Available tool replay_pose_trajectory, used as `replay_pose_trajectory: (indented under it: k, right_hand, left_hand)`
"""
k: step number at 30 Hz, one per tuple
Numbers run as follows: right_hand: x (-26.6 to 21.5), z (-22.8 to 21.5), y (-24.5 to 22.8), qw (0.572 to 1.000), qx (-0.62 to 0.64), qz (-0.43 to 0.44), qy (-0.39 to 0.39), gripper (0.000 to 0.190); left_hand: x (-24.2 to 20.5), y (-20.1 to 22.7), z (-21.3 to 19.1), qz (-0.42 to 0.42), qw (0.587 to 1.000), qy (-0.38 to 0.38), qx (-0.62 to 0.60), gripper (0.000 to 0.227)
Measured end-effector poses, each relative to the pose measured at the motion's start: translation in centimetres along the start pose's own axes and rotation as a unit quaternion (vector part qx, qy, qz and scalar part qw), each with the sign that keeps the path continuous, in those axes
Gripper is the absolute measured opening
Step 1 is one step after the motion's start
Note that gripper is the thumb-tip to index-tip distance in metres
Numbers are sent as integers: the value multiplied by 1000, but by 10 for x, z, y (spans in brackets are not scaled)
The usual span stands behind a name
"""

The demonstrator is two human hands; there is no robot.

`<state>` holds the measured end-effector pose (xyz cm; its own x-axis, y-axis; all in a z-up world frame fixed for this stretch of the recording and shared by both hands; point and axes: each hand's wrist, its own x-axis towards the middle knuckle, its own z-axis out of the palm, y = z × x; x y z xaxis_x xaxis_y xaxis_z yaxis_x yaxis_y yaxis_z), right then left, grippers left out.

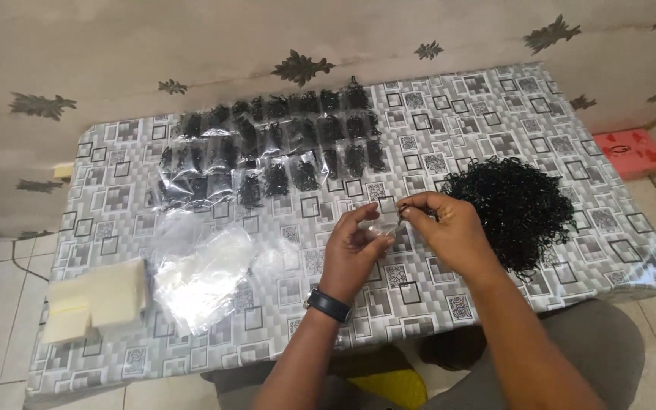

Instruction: The person picks up several small black components from a pile on the table and places them into a small plastic bag, then repeats this for a second bag and places the bags into a row on the table.

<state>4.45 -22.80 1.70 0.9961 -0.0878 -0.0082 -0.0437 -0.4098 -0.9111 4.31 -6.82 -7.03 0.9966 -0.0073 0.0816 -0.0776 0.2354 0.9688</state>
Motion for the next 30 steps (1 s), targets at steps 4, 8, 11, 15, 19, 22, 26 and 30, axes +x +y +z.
replay_pose_trajectory:
  k: [4,8,11,15,19,22,26,30]
  right_hand:
    - [3,-16,-16,997,-45,-45,-48,19]
    - [2,-17,-20,995,-51,-65,-61,22]
    - [-8,-15,-17,997,-38,-48,-46,24]
    - [2,-12,7,997,-4,-78,-4,26]
    - [1,-16,40,954,-263,-129,-57,32]
    - [-7,0,66,895,-400,-190,-59,31]
    - [-7,6,104,823,-486,-281,87,11]
    - [-1,-26,103,823,-532,-153,130,25]
  left_hand:
    - [0,1,2,-8,1000,-17,14,62]
    - [0,1,0,-8,1000,-15,14,64]
    - [0,3,1,-5,1000,-9,6,65]
    - [-2,8,1,-9,1000,-8,5,64]
    - [-2,7,0,-5,1000,7,-18,64]
    - [-1,2,0,-6,999,12,-29,65]
    - [1,-3,-2,-20,999,11,-27,65]
    - [0,2,-1,-22,999,11,-32,64]
